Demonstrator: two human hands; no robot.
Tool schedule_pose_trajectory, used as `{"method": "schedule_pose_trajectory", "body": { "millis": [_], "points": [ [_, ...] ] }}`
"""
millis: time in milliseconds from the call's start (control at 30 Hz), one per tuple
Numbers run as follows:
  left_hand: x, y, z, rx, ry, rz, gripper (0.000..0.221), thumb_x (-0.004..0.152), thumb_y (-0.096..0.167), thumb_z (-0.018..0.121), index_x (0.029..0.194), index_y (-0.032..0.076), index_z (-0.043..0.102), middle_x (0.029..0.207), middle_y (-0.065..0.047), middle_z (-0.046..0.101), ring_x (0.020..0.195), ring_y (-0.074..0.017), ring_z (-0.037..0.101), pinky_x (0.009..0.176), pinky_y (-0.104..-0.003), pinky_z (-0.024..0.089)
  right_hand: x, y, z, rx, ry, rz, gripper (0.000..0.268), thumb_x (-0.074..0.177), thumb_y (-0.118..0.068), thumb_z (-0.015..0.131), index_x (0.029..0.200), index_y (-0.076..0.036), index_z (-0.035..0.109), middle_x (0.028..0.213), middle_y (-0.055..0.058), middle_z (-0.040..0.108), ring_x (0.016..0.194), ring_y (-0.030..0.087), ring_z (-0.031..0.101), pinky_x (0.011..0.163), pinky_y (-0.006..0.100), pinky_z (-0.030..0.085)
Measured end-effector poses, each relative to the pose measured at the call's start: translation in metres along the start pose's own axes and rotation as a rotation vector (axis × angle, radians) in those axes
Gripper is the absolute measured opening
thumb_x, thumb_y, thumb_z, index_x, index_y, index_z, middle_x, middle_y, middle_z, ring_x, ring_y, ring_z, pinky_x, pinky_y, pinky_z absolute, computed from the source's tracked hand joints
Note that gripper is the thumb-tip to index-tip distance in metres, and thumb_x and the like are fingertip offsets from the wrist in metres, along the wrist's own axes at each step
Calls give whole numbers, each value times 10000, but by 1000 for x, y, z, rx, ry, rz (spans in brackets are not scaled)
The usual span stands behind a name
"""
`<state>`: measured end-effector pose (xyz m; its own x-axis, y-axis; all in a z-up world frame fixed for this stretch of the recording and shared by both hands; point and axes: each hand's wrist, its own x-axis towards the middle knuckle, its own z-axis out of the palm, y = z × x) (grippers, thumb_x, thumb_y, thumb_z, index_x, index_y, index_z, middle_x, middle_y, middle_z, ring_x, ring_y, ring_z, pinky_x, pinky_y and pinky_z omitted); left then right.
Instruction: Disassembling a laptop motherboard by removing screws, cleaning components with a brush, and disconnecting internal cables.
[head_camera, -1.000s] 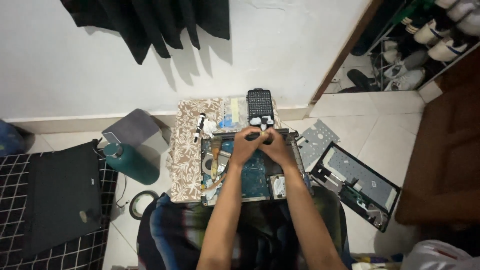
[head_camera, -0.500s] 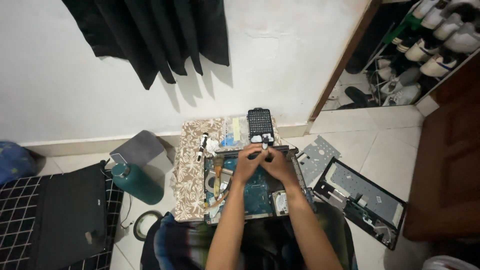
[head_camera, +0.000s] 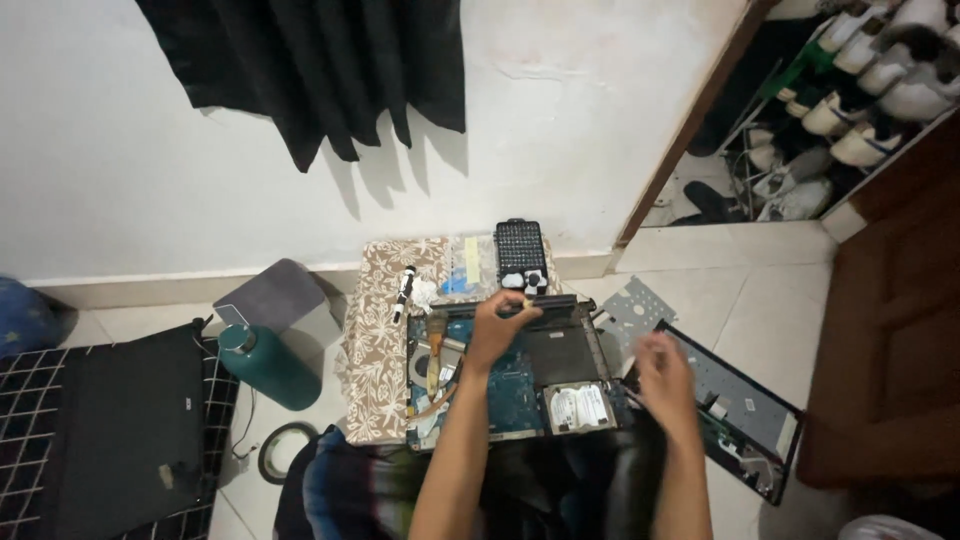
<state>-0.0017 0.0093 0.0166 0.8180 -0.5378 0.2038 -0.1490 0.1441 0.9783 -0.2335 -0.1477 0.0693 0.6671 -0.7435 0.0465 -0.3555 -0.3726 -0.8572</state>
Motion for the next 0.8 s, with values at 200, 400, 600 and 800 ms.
{"method": "schedule_pose_trajectory", "body": {
  "millis": [200, 400, 600, 800],
  "points": [
    [0, 1, -3, -14, -54, -5, 272, 818, 368, 862, 893, 182, 678, 911, 27, 690, 923, -156, 678, 864, -350, 482, -44, 201, -5, -433, 179, 132, 336, 896, -346, 647, 1057, -51, 657, 1090, 202, 695, 1067, 405, 658, 937, 488, 493],
    [-2, 0, -3, -20, -84, 27, 234, 835, 326, 861, 861, 179, 681, 867, 22, 690, 852, -147, 668, 812, -342, 501, -66, 124, -27, -545, -124, 587, 541, 870, -607, 720, 948, -118, 501, 702, 118, 559, 660, 261, 600, 656, 366, 403],
    [-7, 18, -3, -38, -77, -48, 221, 834, 314, 856, 856, 172, 688, 871, 3, 701, 888, -170, 679, 841, -359, 506, -65, 60, -29, -470, -133, 487, 663, 706, -573, 848, 1133, -91, 688, 1216, 104, 684, 1140, 278, 665, 913, 402, 516],
    [-5, 13, -3, -16, -76, -24, 254, 826, 351, 857, 891, 159, 704, 890, 0, 705, 874, -160, 674, 823, -330, 508, -62, 47, -27, -539, -219, 516, 547, 711, -577, 844, 950, -85, 827, 926, 104, 831, 862, 239, 792, 739, 342, 578]
  ]
}}
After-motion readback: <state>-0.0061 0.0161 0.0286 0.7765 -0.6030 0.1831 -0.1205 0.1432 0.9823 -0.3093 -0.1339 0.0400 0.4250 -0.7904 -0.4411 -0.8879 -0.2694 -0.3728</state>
